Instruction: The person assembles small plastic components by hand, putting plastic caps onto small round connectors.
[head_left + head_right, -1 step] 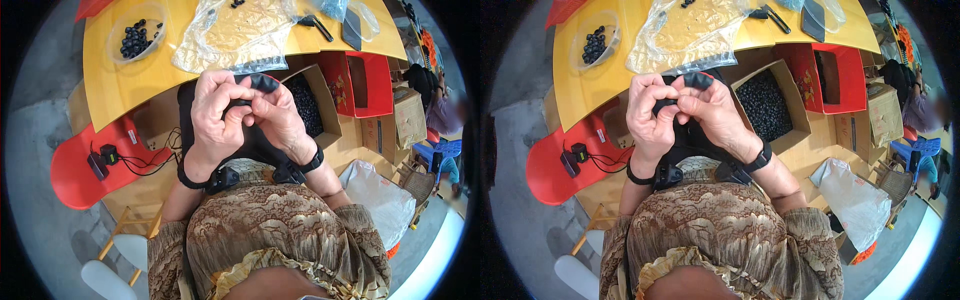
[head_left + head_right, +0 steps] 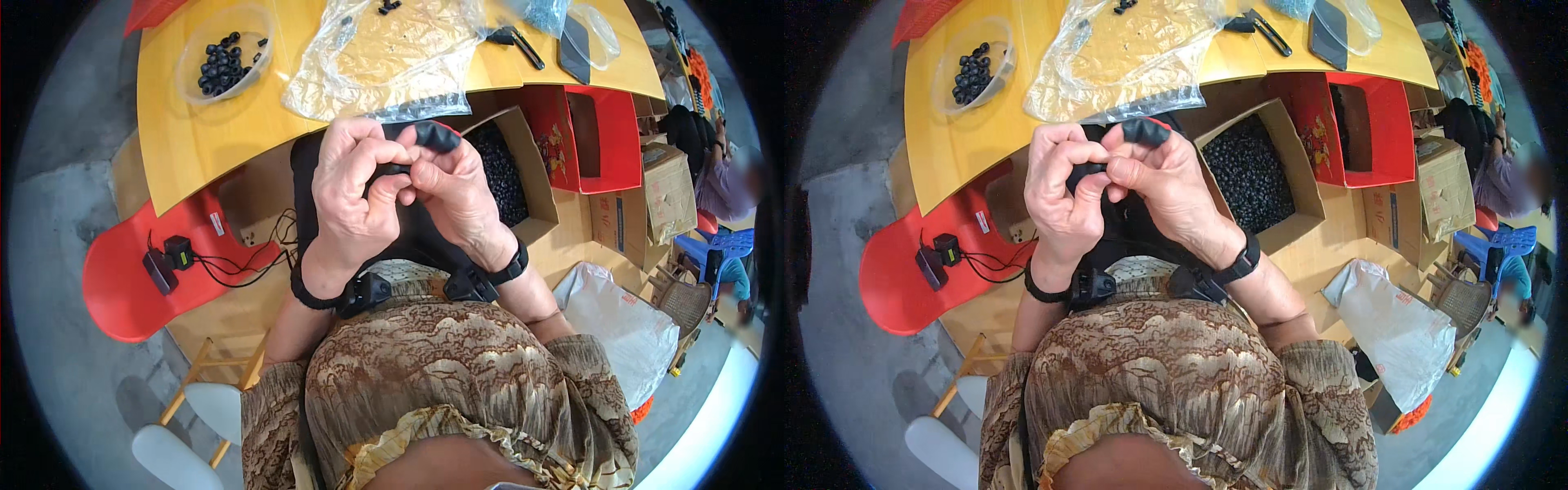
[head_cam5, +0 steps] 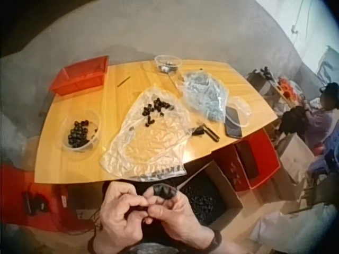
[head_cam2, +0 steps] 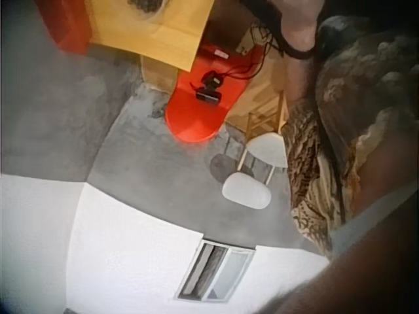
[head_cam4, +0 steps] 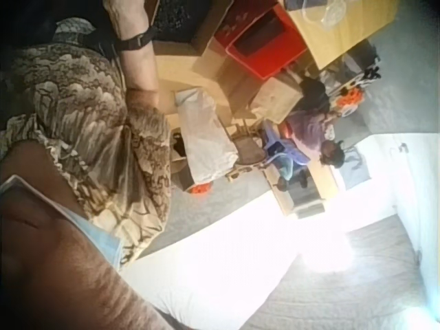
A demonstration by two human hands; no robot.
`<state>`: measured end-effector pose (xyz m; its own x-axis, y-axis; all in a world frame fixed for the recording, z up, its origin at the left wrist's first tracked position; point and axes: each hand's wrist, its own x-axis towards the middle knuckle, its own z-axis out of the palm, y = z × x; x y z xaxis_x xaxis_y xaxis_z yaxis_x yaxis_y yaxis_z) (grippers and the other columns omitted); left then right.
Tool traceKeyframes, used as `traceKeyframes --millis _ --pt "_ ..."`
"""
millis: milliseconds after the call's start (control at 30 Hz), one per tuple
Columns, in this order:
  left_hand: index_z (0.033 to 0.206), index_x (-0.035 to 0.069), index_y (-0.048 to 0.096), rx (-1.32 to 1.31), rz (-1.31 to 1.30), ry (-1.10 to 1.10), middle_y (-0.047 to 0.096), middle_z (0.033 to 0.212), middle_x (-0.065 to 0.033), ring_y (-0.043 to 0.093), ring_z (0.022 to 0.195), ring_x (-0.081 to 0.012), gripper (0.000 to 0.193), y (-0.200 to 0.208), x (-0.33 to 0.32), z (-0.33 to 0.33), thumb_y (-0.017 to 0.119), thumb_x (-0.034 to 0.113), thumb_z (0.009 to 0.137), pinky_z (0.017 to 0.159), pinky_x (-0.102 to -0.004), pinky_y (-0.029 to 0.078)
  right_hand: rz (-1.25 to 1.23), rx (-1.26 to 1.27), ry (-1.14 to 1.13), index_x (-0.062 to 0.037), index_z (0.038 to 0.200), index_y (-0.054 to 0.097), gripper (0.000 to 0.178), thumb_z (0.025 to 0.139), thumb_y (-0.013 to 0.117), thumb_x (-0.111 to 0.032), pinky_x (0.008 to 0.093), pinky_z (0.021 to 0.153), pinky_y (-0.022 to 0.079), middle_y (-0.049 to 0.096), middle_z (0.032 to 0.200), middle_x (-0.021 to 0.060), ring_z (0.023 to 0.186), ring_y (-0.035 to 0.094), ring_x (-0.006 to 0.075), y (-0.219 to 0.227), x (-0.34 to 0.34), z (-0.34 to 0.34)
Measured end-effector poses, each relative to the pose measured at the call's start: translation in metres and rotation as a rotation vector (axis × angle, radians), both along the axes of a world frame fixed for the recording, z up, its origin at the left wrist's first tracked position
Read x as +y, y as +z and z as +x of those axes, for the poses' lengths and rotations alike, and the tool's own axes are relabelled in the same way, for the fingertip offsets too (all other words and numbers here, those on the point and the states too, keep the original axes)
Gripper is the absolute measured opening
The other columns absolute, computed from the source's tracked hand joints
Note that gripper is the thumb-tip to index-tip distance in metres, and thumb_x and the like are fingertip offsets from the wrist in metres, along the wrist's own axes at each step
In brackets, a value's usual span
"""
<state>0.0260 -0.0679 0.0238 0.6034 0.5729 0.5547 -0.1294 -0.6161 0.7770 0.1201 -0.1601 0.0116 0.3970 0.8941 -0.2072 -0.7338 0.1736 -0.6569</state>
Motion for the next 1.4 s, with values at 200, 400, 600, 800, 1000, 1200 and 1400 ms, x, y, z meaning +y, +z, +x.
traceKeyframes --millis 200,400,600,800,1000,1200,1400 --pt "0.080 0.001 0.053 -0.016 -0.199 -0.059 0.047 0.082 -0.0084 0.051 0.064 -0.0151 0.013 -0.025 -0.001 -0.009 0.058 -0.006 0.070 0.052 -0.0239 0.043 -0.058 -0.263 -0.126 -0.0025 0.082 0.058 0.007 0.078 0.063 0.000 0.0196 0.055 0.048 0.059 0.072 0.0021 0.061 0.057 0.0081 -0.010 0.003 -0.011" --pt "0.084 -0.003 0.051 -0.079 -0.569 -0.196 0.044 0.089 -0.0057 0.055 0.067 -0.0099 0.006 -0.042 0.006 -0.020 0.054 -0.007 0.080 0.056 -0.0202 0.047 -0.146 -0.493 -0.090 -0.0015 0.082 0.058 0.006 0.081 0.057 0.005 0.0215 0.059 0.048 0.059 0.073 0.0020 0.065 0.057 0.0079 -0.015 0.010 -0.015" --pt "0.085 -0.004 0.053 -0.145 -0.826 -0.210 0.047 0.089 -0.0052 0.055 0.065 -0.0084 0.008 -0.043 0.002 -0.033 0.058 -0.004 0.079 0.055 -0.0191 0.047 -0.080 -0.594 -0.047 -0.0007 0.088 0.061 0.012 0.080 0.056 0.006 0.0222 0.060 0.047 0.059 0.077 0.0027 0.065 0.056 0.0090 -0.020 0.012 -0.019" --pt "0.084 -0.005 0.055 -0.217 -0.910 -0.230 0.053 0.080 -0.0041 0.056 0.061 -0.0076 0.016 -0.019 0.000 -0.041 0.066 -0.007 0.072 0.053 -0.0178 0.046 0.082 -0.950 -0.058 -0.0012 0.088 0.063 0.010 0.080 0.059 0.001 0.0213 0.055 0.045 0.057 0.080 0.0050 0.067 0.055 0.0101 0.001 0.011 -0.013" --pt "0.085 -0.006 0.057 -0.180 -0.963 -0.287 0.057 0.074 -0.0044 0.058 0.062 -0.0077 0.020 -0.007 0.002 -0.048 0.069 -0.006 0.069 0.053 -0.0166 0.047 0.148 -0.687 0.008 0.0004 0.090 0.062 0.010 0.080 0.059 0.000 0.0194 0.056 0.046 0.057 0.079 0.0041 0.066 0.056 0.0098 0.013 0.010 -0.013" --pt "0.087 -0.006 0.059 -0.183 -0.806 -0.277 0.058 0.076 -0.0049 0.061 0.070 -0.0099 0.023 -0.001 0.005 -0.049 0.071 -0.006 0.067 0.061 -0.0180 0.050 0.093 -0.541 0.042 0.0021 0.090 0.061 0.014 0.078 0.063 -0.003 0.0229 0.059 0.049 0.058 0.083 0.0081 0.071 0.058 0.0127 0.020 0.007 -0.015" --pt "0.087 -0.006 0.058 -0.123 -0.740 -0.255 0.058 0.077 -0.0054 0.062 0.071 -0.0105 0.023 0.002 0.005 -0.049 0.071 -0.006 0.067 0.061 -0.0180 0.051 0.093 -0.677 0.026 0.0007 0.091 0.062 0.012 0.079 0.061 0.001 0.0187 0.056 0.047 0.060 0.080 0.0046 0.068 0.057 0.0084 0.020 0.004 -0.012"
